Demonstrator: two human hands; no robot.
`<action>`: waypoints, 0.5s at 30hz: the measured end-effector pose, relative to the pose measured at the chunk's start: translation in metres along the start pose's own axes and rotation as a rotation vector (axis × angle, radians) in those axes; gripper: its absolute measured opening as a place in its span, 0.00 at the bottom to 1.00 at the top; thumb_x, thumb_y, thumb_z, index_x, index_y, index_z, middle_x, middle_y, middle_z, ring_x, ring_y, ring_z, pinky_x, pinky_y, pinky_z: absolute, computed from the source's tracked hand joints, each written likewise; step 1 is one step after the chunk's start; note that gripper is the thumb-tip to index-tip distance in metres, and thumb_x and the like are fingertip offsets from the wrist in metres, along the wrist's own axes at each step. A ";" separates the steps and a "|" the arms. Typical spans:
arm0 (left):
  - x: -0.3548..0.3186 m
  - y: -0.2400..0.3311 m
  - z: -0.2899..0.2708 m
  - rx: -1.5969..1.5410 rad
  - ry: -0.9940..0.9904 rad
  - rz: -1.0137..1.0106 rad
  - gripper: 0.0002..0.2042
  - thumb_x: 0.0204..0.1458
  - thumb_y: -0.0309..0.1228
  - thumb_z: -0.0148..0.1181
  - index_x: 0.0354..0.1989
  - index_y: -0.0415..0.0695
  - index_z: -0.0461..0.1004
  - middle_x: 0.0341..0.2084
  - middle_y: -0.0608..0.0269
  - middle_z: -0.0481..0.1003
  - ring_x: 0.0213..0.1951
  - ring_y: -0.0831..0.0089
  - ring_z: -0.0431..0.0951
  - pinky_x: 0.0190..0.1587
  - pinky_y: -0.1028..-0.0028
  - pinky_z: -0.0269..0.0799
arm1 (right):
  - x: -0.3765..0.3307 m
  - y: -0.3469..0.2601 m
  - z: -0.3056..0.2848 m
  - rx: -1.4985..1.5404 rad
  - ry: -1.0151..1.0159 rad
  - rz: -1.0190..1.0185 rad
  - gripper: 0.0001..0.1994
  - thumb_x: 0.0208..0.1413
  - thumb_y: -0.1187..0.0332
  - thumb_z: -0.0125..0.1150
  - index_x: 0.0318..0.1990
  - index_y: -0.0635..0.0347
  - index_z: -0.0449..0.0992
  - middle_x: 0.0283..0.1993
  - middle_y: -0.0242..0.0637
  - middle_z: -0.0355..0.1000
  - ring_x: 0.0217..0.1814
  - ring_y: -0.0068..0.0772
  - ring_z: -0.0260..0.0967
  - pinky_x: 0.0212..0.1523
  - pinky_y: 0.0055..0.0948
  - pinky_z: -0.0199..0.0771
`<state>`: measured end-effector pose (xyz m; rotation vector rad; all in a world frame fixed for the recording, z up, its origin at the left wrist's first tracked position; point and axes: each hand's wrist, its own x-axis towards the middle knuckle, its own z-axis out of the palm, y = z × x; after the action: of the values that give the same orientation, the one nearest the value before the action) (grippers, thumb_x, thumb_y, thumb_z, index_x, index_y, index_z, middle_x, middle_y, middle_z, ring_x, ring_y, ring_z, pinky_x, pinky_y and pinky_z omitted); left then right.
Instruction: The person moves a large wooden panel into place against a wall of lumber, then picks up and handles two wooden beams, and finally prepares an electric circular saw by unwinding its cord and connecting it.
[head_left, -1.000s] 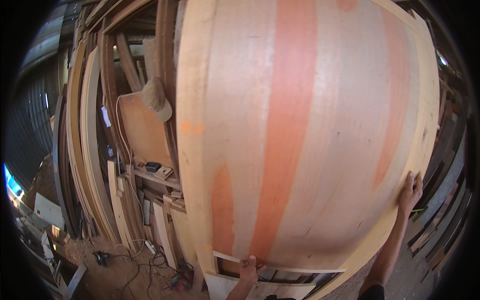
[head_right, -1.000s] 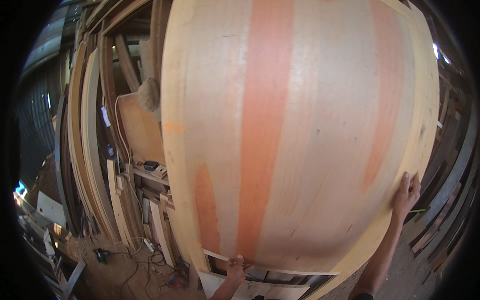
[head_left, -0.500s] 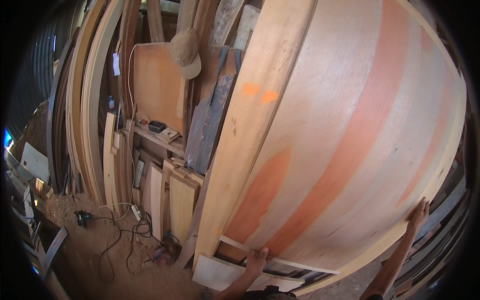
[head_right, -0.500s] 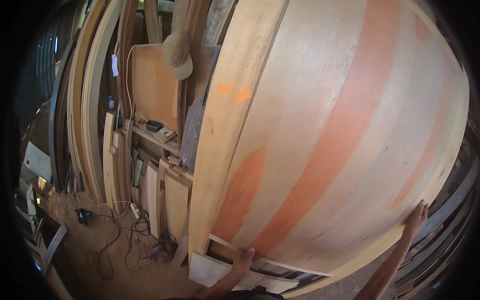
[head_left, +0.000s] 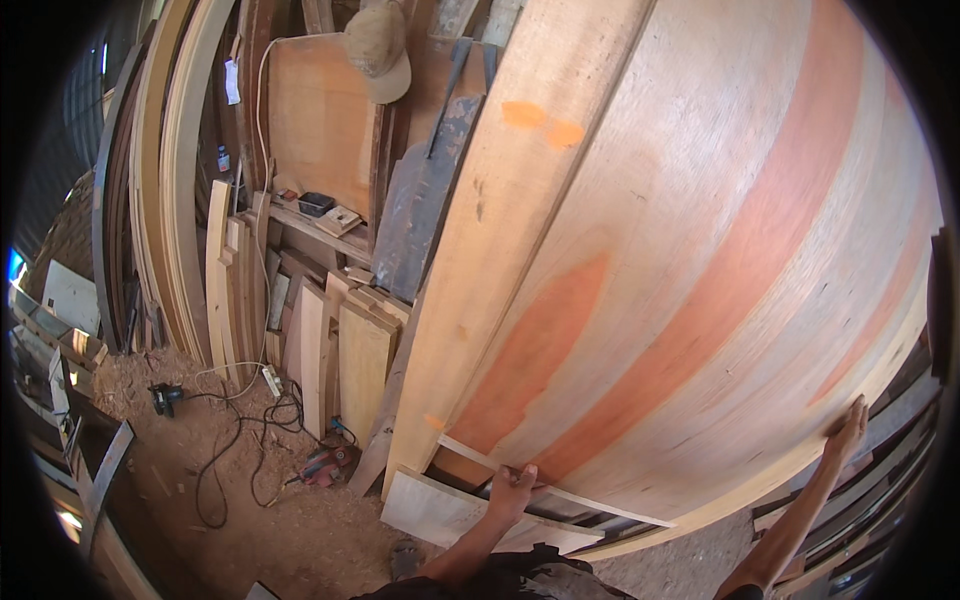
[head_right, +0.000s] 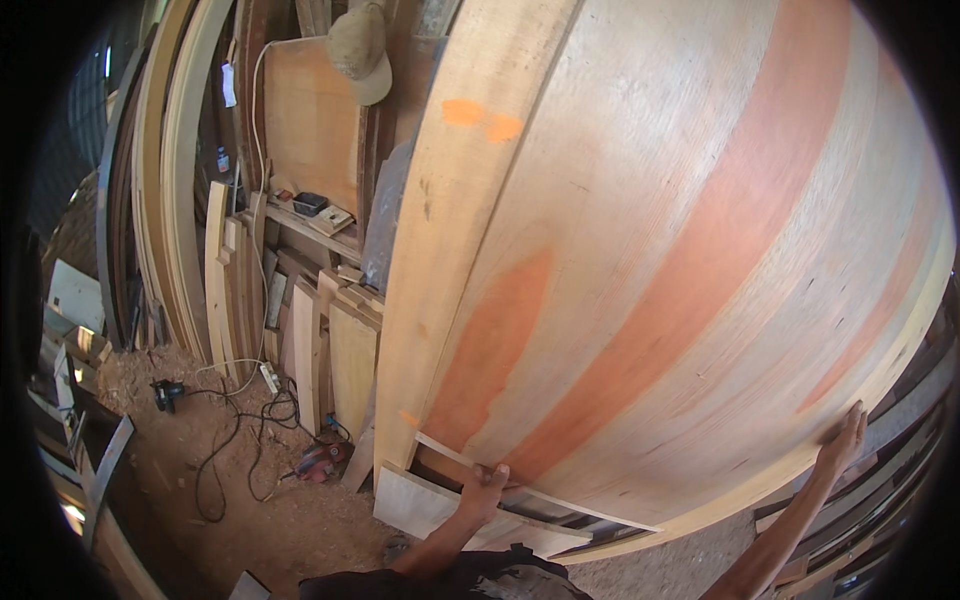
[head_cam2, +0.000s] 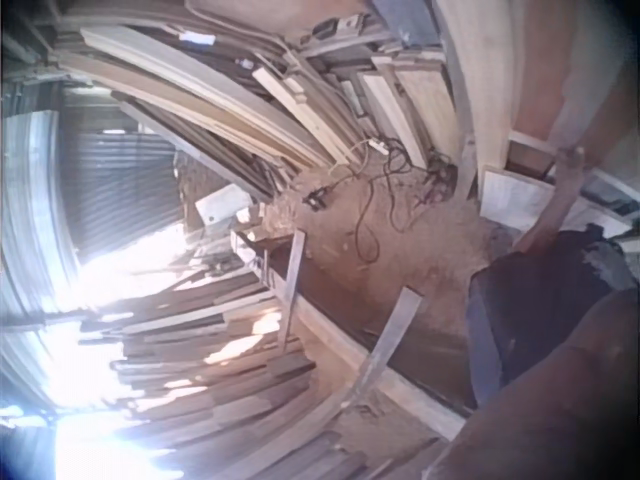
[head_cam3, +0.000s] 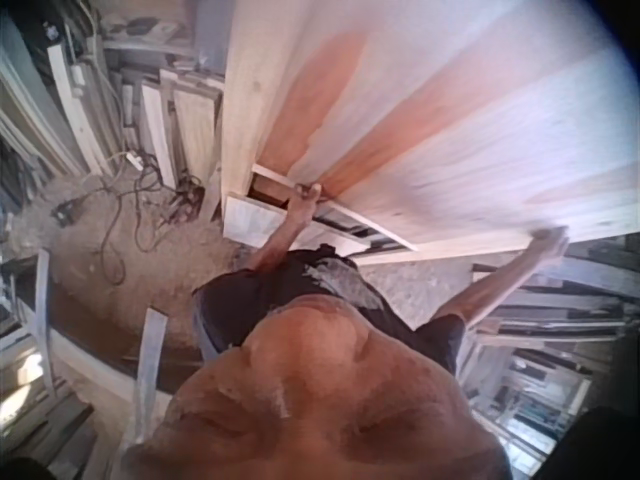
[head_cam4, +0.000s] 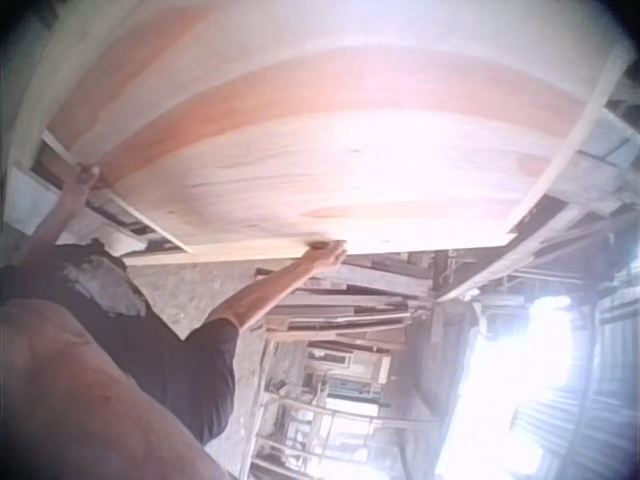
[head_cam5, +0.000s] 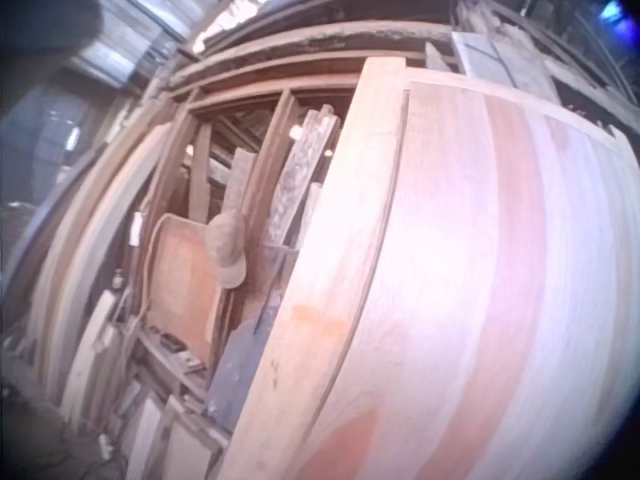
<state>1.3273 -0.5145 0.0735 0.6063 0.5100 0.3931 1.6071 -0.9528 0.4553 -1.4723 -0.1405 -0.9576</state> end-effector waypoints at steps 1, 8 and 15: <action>0.002 0.005 -0.003 -0.023 -0.049 0.054 0.17 0.59 0.31 0.56 0.48 0.34 0.59 0.43 0.53 0.69 0.43 0.64 0.77 0.45 0.62 0.82 | 0.002 0.012 0.003 0.000 -0.008 0.018 0.35 0.59 0.51 0.60 0.65 0.71 0.60 0.63 0.48 0.64 0.61 0.37 0.64 0.60 0.33 0.65; -0.004 -0.001 0.023 0.006 -0.064 0.039 0.18 0.59 0.33 0.57 0.47 0.33 0.60 0.41 0.52 0.70 0.39 0.65 0.79 0.42 0.66 0.83 | 0.017 -0.030 -0.013 -0.161 0.045 -0.073 0.29 0.59 0.52 0.58 0.63 0.59 0.67 0.63 0.43 0.65 0.61 0.39 0.63 0.58 0.35 0.66; -0.006 0.003 0.008 0.077 0.016 -0.008 0.19 0.59 0.34 0.58 0.48 0.32 0.60 0.42 0.53 0.70 0.39 0.67 0.79 0.41 0.68 0.83 | 0.005 -0.027 0.004 -0.067 0.043 0.009 0.29 0.58 0.53 0.60 0.62 0.62 0.68 0.64 0.43 0.64 0.62 0.42 0.63 0.60 0.38 0.64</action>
<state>1.3264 -0.5186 0.0836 0.6761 0.5443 0.3723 1.5956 -0.9460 0.4796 -1.5113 -0.0714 -0.9943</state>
